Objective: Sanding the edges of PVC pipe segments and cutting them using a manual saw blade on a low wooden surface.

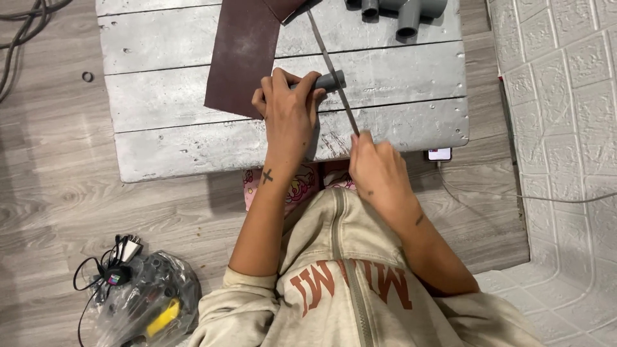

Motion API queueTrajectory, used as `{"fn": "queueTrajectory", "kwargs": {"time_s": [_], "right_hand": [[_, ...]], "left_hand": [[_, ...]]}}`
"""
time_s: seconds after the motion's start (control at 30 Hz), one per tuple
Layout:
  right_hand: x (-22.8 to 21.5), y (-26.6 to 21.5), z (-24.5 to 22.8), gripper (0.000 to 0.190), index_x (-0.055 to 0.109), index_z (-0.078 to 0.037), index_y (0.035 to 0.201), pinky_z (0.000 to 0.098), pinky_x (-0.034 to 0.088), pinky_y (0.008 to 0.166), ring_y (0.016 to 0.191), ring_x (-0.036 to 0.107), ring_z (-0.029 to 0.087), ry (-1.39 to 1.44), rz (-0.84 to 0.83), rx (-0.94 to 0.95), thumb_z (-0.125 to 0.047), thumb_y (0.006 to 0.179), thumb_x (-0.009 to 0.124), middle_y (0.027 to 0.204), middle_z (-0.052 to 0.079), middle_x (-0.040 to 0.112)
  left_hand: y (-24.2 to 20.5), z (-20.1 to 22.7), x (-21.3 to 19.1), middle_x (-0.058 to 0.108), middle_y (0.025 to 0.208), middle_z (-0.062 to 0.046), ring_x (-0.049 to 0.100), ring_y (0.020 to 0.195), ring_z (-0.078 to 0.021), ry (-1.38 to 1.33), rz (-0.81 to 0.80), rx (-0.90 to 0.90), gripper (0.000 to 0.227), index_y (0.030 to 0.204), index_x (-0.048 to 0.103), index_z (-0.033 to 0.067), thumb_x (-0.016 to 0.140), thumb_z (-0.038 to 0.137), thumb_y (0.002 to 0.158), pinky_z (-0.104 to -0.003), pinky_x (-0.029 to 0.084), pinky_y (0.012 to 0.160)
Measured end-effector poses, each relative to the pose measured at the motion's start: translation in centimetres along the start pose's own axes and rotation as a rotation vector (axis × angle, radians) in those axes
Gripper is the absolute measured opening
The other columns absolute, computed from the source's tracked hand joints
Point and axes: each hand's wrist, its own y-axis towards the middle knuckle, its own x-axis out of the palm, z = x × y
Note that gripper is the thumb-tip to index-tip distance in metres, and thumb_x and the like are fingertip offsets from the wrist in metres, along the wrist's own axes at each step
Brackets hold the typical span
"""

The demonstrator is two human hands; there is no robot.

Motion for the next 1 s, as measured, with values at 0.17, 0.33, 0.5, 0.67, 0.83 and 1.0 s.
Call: {"fn": "queueTrajectory", "kwargs": {"time_s": [0.17, 0.33, 0.5, 0.67, 0.83, 1.0], "right_hand": [[0.8, -2.9, 0.6, 0.05, 0.06, 0.001, 0.099, 0.0542, 0.057, 0.057, 0.072, 0.071, 0.05, -0.054, -0.021, 0.008, -0.035, 0.11, 0.027, 0.075, 0.032, 0.065], [1.4, -1.9, 1.4, 0.053, 0.06, -0.001, 0.098, 0.0552, 0.057, 0.06, 0.074, 0.071, 0.05, -0.059, -0.055, 0.062, -0.04, 0.109, 0.026, 0.074, 0.033, 0.065], [-1.5, 0.8, -2.2, 0.05, 0.062, 0.002, 0.102, 0.0438, 0.058, 0.055, 0.061, 0.07, 0.039, -0.028, 0.031, -0.047, -0.027, 0.111, 0.022, 0.067, 0.023, 0.062], [-0.5, -3.6, -1.3, 0.048, 0.06, 0.002, 0.103, 0.0545, 0.058, 0.061, 0.075, 0.071, 0.051, -0.014, -0.06, 0.052, -0.03, 0.109, 0.025, 0.078, 0.033, 0.065], [-0.3, -0.4, -2.0, 0.045, 0.058, 0.0, 0.105, 0.0582, 0.056, 0.066, 0.083, 0.07, 0.052, 0.01, -0.085, 0.082, -0.033, 0.107, 0.028, 0.083, 0.033, 0.065], [-1.4, -1.5, -3.1, 0.046, 0.059, 0.004, 0.108, 0.056, 0.057, 0.061, 0.076, 0.07, 0.052, 0.069, -0.054, 0.019, -0.025, 0.109, 0.024, 0.083, 0.035, 0.064]], "left_hand": [[0.0, -0.2, 0.1, 0.045, 0.095, -0.001, 0.049, 0.098, -0.0257, 0.007, -0.002, -0.005, 0.022, 0.109, 0.071, 0.0192, 0.066, 0.037, 0.099, -0.043, 0.028, 0.091], [-0.1, -0.3, 0.3, 0.045, 0.095, -0.002, 0.049, 0.097, -0.0254, 0.008, -0.002, 0.002, 0.022, 0.109, 0.071, 0.0193, 0.065, 0.038, 0.099, -0.042, 0.027, 0.09], [-0.1, -0.5, 0.5, 0.046, 0.095, -0.002, 0.05, 0.098, -0.026, -0.002, -0.004, -0.008, 0.024, 0.109, 0.07, 0.0204, 0.064, 0.041, 0.099, -0.042, 0.028, 0.09], [0.0, -0.3, 0.3, 0.045, 0.095, -0.002, 0.049, 0.098, -0.0259, -0.008, -0.004, -0.011, 0.024, 0.11, 0.07, 0.0208, 0.063, 0.042, 0.099, -0.041, 0.028, 0.091], [-0.1, -0.3, 0.5, 0.046, 0.096, -0.002, 0.049, 0.098, -0.0257, 0.021, -0.006, -0.014, 0.024, 0.11, 0.07, 0.0206, 0.064, 0.041, 0.099, -0.042, 0.028, 0.092], [-0.1, -0.5, 0.6, 0.045, 0.096, -0.002, 0.049, 0.099, -0.0257, 0.017, -0.013, -0.025, 0.024, 0.111, 0.07, 0.0221, 0.063, 0.042, 0.099, -0.042, 0.028, 0.093]]}}
